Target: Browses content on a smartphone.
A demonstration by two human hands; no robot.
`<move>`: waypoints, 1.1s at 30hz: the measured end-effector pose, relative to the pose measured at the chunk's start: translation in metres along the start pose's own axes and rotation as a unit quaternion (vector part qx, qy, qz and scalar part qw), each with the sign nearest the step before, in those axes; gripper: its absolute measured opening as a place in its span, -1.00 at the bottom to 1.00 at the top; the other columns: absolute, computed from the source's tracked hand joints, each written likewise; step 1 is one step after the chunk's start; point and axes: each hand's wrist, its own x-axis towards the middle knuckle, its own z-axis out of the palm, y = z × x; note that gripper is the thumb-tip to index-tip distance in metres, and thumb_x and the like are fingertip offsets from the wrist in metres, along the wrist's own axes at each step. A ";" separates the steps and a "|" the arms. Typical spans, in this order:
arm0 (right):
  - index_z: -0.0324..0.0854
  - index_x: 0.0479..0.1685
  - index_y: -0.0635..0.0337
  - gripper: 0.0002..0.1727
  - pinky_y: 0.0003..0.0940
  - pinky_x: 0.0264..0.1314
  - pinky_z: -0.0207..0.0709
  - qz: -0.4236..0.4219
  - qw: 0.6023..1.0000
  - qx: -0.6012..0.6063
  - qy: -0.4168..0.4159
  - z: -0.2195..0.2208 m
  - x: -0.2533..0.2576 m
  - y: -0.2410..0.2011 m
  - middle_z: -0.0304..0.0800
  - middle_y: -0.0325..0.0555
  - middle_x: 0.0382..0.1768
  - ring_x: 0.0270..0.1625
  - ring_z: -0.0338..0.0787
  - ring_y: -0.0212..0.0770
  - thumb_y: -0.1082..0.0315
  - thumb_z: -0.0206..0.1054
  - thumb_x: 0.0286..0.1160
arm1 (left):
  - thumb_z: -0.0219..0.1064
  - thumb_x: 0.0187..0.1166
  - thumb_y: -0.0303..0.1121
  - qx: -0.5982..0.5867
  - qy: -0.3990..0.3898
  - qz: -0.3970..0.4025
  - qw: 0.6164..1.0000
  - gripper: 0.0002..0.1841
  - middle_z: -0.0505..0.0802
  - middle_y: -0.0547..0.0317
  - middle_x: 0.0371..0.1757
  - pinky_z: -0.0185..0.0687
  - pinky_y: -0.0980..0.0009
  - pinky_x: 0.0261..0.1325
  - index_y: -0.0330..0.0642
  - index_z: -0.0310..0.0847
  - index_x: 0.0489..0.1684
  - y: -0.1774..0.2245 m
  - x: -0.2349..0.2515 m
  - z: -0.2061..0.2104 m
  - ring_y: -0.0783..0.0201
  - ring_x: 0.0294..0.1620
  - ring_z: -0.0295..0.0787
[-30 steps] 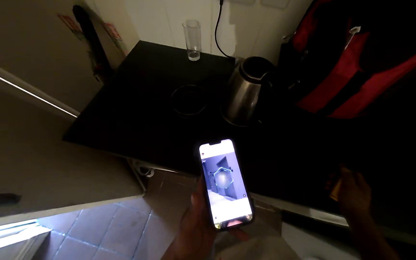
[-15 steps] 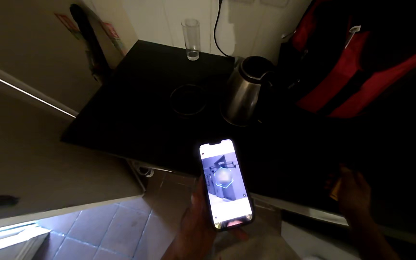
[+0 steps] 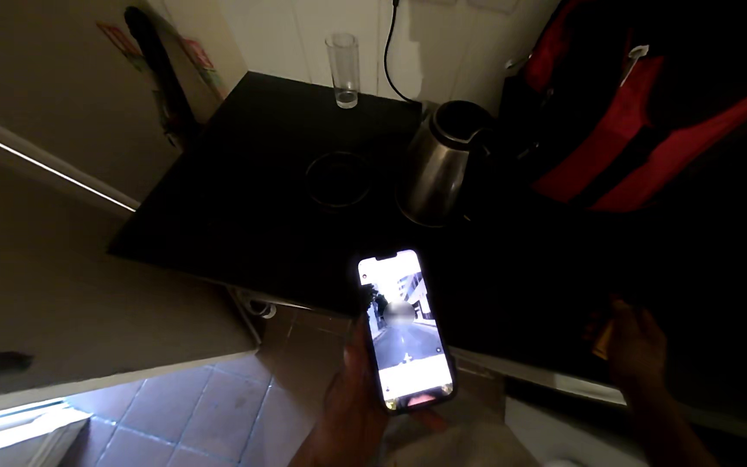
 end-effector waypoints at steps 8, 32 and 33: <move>0.41 0.47 0.25 -0.49 -0.40 -0.54 0.72 -0.004 1.000 -0.009 -0.002 -0.001 0.000 -0.001 0.71 -0.21 -0.35 -0.55 0.73 -0.35 0.04 0.01 0.83 | 0.13 0.62 0.27 0.010 -0.001 -0.008 1.000 -0.25 0.63 -0.04 0.55 0.85 -0.16 -0.05 0.19 0.14 0.78 0.001 -0.001 0.001 -0.18 0.45 0.66; 0.41 0.47 0.24 -0.53 -0.41 -0.54 0.70 0.012 1.000 -0.008 0.007 0.001 0.000 -0.003 0.69 -0.23 -0.36 -0.56 0.71 -0.36 0.07 -0.01 0.86 | 0.13 0.60 0.29 0.014 0.009 -0.011 1.000 -0.24 0.64 -0.04 0.53 0.86 -0.15 -0.07 0.19 0.15 0.77 0.000 -0.002 0.002 -0.17 0.43 0.67; 0.41 0.46 0.24 -0.53 -0.41 -0.55 0.70 0.012 1.000 -0.008 0.008 0.001 0.000 -0.003 0.69 -0.22 -0.36 -0.56 0.71 -0.36 0.07 -0.01 0.86 | 0.14 0.59 0.30 0.015 0.009 -0.013 1.000 -0.24 0.64 -0.05 0.53 0.86 -0.15 -0.08 0.20 0.17 0.76 -0.001 -0.002 0.001 -0.18 0.42 0.68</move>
